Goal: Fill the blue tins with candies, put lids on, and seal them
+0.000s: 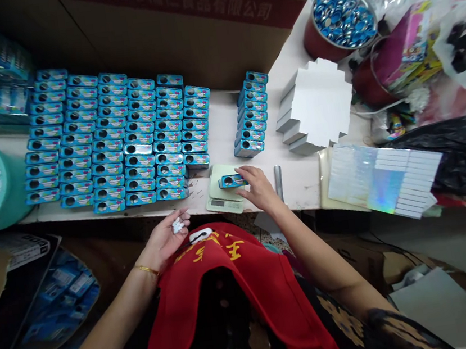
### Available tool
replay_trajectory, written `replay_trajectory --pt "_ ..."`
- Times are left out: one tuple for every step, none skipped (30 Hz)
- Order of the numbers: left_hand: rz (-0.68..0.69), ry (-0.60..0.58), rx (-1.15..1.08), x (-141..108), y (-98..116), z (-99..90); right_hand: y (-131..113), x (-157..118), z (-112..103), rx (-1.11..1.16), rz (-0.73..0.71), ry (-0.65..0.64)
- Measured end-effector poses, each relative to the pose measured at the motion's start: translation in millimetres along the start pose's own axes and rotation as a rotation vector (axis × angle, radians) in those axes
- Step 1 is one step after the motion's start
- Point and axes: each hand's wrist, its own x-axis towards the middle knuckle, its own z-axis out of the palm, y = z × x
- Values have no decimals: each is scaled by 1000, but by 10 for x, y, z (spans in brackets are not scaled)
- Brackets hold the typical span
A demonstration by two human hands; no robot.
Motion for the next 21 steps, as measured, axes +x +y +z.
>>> replay_trajectory --pt "7 8 0 -4 7 -23 -15 4 22 -11 4 -9" --pt "14 15 1 -9 12 -35 -29 7 38 -18 7 -12" --pt "19 22 4 -15 14 -39 -38 8 47 -21 9 -9" --pt "23 26 7 -21 14 -37 -42 5 48 -20 10 -1" --pt "25 27 13 -26 11 -32 -38 0 44 -17 10 11" --pt "27 26 21 -28 5 -27 -30 -9 37 -12 9 23" --pt "28 25 30 -28 -3 -26 -18 -20 30 -6 7 34" --pt "30 24 41 -24 -12 -28 -4 -31 25 1 6 41" --pt "35 22 51 -17 -22 -34 10 -42 26 9 3 44" --pt "41 21 57 -8 -31 -44 23 -51 33 18 0 44" --pt "46 20 59 1 -39 -54 34 -57 47 29 -3 43" --pt "49 21 57 9 -46 -64 43 -59 66 42 -5 41" --pt "52 23 53 14 -50 -70 51 -58 89 57 -6 38" --pt "53 28 47 15 -53 -73 58 -54 114 73 -5 36" --pt "53 38 40 13 -53 -73 64 -47 139 90 -1 36" --pt "50 47 33 8 -51 -69 72 -38 163 105 4 38" --pt "46 55 26 1 -49 -64 81 -27 184 121 9 44" --pt "42 60 18 -7 -46 -59 95 -16 203 137 12 51" --pt "38 62 8 -15 -43 -55 112 -6 221 153 15 63" --pt "35 62 -1 -21 -41 -54 134 4 238 170 16 76" --pt "31 63 -10 -24 -40 -54 159 14 255 187 16 89"
